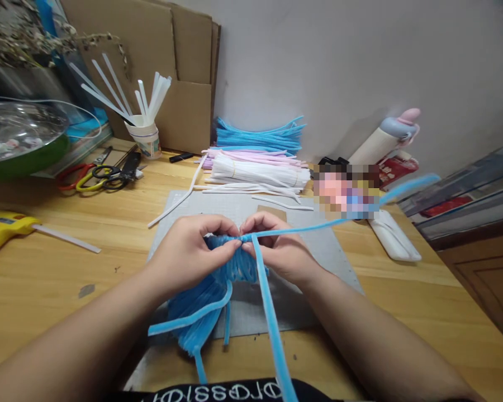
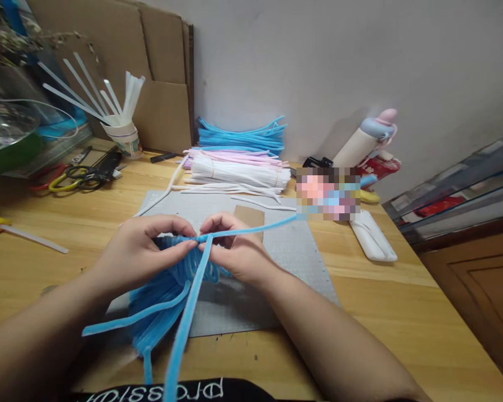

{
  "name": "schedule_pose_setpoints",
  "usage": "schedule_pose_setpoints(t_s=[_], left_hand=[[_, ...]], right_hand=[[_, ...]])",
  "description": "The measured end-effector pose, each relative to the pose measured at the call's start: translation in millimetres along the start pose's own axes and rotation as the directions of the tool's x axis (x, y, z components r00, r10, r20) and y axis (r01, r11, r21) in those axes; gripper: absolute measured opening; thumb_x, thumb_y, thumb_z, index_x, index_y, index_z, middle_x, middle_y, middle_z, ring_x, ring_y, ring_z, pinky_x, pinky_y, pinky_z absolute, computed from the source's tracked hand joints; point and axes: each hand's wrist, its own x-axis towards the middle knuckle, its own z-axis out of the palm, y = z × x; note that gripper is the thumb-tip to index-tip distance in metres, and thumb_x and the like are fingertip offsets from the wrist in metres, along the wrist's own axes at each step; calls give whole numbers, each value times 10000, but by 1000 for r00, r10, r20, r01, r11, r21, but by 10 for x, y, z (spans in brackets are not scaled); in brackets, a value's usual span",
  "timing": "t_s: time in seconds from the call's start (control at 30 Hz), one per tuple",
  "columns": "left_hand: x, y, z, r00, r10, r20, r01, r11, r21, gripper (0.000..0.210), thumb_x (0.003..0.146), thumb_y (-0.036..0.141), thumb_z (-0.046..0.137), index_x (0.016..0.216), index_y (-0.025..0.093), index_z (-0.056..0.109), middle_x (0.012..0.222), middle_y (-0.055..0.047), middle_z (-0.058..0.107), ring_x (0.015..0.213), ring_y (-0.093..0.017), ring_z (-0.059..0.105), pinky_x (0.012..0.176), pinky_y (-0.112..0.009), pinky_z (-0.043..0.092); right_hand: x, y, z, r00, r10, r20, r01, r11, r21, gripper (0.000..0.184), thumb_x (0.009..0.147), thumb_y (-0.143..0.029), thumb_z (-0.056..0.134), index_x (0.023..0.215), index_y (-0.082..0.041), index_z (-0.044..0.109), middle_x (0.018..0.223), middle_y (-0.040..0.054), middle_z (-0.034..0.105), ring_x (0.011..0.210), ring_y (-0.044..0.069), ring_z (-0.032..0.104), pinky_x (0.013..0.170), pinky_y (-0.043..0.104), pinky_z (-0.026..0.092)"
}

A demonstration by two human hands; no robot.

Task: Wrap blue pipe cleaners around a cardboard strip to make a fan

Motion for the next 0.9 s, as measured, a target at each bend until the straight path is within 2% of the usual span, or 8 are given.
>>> schedule_pose_setpoints(t_s=[0.07, 0.13, 0.43, 0.6, 0.73, 0.9], left_hand=[[-2, 6, -9, 1000, -15, 0, 15, 1000, 0, 66, 754, 222, 631, 780, 207, 689, 680, 57, 676, 619, -85, 595, 559, -165, 433], [-5, 6, -15, 1000, -27, -3, 27, 1000, -2, 70, 755, 240, 633, 781, 204, 688, 685, 53, 677, 623, -88, 597, 567, -168, 438], [-6, -5, -16, 999, -40, -8, 40, 999, 8, 106, 757, 282, 634, 782, 194, 688, 697, 38, 683, 640, -104, 604, 591, -187, 455], [-3, -9, -12, 999, -47, 6, 47, 999, 17, 128, 770, 287, 613, 803, 187, 686, 738, 14, 698, 673, -122, 619, 590, -201, 462], [-2, -11, -12, 999, -44, 14, 44, 999, 21, 140, 778, 296, 606, 808, 183, 683, 739, 6, 700, 675, -129, 621, 580, -205, 461], [-7, -13, -7, 999, -32, -1, 32, 998, 44, 124, 777, 285, 611, 798, 185, 682, 720, 17, 692, 662, -121, 611, 588, -203, 452]], right_hand=[[4, 15, -11, 996, 89, -7, -89, 995, 53, 257, 669, -278, 780, 842, -176, 620, 769, 1, 610, 671, 105, 564, 620, 235, 469], [9, 39, -34, 993, 121, -6, -120, 989, 86, 234, 674, -303, 777, 832, -174, 663, 741, 8, 638, 652, 109, 571, 608, 242, 470], [42, 28, -53, 998, 20, -52, -21, 1000, -19, 238, 688, -408, 749, 767, -185, 726, 693, 16, 656, 709, 156, 598, 670, 293, 487], [22, 31, -13, 993, -80, -90, 73, 994, -81, 208, 703, -342, 752, 812, -187, 665, 743, -4, 615, 678, 111, 556, 624, 242, 460], [7, 26, -6, 996, -22, -89, 13, 996, -92, 244, 674, -323, 773, 781, -179, 608, 688, -24, 568, 589, 84, 497, 532, 212, 419], [6, 17, -38, 1000, -7, -27, 4, 995, -97, 216, 703, -309, 752, 793, -170, 614, 691, -17, 565, 576, 74, 481, 527, 210, 407]])
